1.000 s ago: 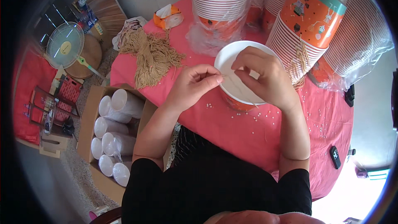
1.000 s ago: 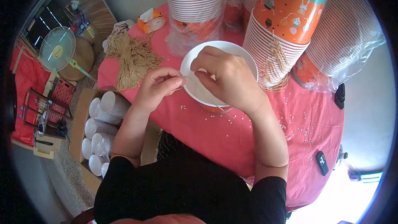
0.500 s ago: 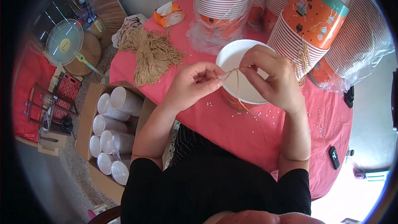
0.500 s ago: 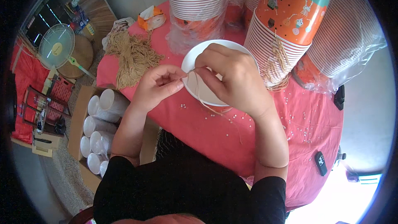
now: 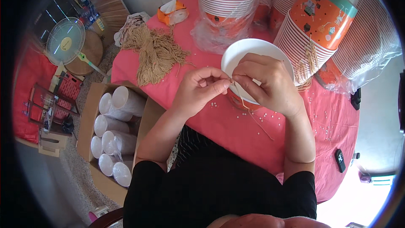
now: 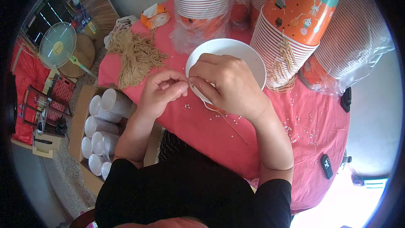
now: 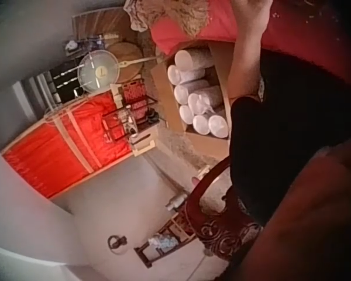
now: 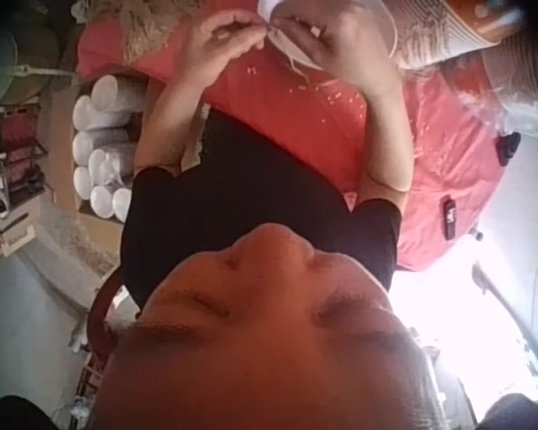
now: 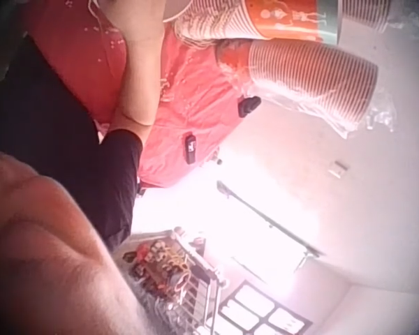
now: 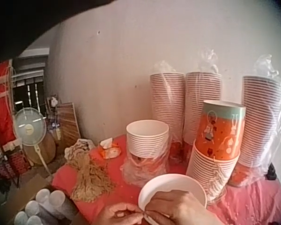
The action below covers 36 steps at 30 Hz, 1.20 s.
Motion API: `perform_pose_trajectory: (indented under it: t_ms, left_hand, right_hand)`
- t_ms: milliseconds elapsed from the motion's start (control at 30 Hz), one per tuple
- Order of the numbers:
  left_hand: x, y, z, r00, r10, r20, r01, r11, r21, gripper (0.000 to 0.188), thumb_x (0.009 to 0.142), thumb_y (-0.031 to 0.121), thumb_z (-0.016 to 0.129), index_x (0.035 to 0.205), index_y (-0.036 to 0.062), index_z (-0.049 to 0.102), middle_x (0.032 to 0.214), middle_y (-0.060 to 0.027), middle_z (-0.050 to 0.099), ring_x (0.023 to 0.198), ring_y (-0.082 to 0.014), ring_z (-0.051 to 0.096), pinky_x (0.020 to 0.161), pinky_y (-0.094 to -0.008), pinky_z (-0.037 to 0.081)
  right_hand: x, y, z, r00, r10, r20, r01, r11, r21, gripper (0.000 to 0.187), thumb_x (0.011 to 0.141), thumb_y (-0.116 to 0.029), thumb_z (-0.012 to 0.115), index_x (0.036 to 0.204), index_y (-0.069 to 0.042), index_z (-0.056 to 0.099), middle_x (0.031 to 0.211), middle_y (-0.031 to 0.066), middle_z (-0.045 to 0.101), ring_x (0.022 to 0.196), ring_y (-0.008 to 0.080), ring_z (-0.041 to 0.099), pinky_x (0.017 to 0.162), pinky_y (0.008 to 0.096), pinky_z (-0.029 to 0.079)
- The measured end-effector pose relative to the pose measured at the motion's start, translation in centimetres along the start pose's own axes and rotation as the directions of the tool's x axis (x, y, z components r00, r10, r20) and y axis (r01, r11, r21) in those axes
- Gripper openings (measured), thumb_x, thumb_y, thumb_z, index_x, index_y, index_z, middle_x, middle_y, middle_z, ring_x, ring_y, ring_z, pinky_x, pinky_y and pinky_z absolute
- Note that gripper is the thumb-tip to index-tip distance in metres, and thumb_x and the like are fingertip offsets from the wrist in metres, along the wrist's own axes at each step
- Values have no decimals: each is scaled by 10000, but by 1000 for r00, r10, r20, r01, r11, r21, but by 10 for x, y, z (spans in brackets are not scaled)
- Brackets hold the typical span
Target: Attaching handles to paper buckets.
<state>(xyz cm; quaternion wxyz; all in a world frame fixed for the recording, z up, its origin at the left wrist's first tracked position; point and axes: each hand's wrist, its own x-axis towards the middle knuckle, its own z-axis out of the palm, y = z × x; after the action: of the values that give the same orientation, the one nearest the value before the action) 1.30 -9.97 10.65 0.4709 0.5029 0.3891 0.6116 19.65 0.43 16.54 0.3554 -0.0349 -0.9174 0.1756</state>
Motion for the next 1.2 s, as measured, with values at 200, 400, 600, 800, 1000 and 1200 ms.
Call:
perform_pose_trajectory:
  t_ms: [200,400,600,800,1000,1200]
  left_hand:
    - [-2,-2,2,999,-31,-9,31,998,-45,155,912,41,654,1048,-34,649,895,-48,669,796,-77,620,702,-214,513]
    - [-2,-10,8,998,18,-55,-17,1000,24,138,893,31,677,1016,-19,641,862,-13,647,739,-29,579,599,-180,456]
    - [-5,-13,9,976,210,-52,-196,960,198,69,887,-5,654,944,5,616,818,16,607,695,-8,535,574,-170,419]
    - [-4,-15,16,896,442,-45,-403,851,336,75,880,-45,635,930,5,609,849,-10,604,716,-16,536,602,-173,419]
    - [-2,-22,19,864,498,-74,-467,847,255,87,885,-47,634,949,2,601,855,-22,608,715,-31,545,609,-177,434]
    - [-4,-22,12,976,157,-152,-168,984,-64,55,916,45,602,962,25,577,766,13,559,631,-22,484,538,-174,381]
  right_hand:
    - [-1,1,4,1000,7,1,-7,1000,-7,75,766,-5,696,817,-8,641,768,100,632,651,286,627,575,366,479]
    - [-1,0,6,1000,0,13,0,1000,9,79,767,-2,691,820,-9,632,763,105,629,650,292,621,579,378,475]
    - [-5,0,10,984,148,100,-159,980,118,39,855,-31,640,847,3,623,771,128,619,699,293,610,637,361,472]
    - [-6,0,9,934,279,223,-341,883,324,152,940,-108,583,855,12,620,761,54,623,697,137,563,650,296,448]
    - [-4,3,4,833,364,418,-523,766,375,235,974,-156,556,811,-4,630,699,-10,584,691,61,504,619,242,415]
    - [-2,-6,5,843,469,265,-534,790,300,164,899,-112,667,787,-8,607,699,4,581,692,74,522,644,247,425]
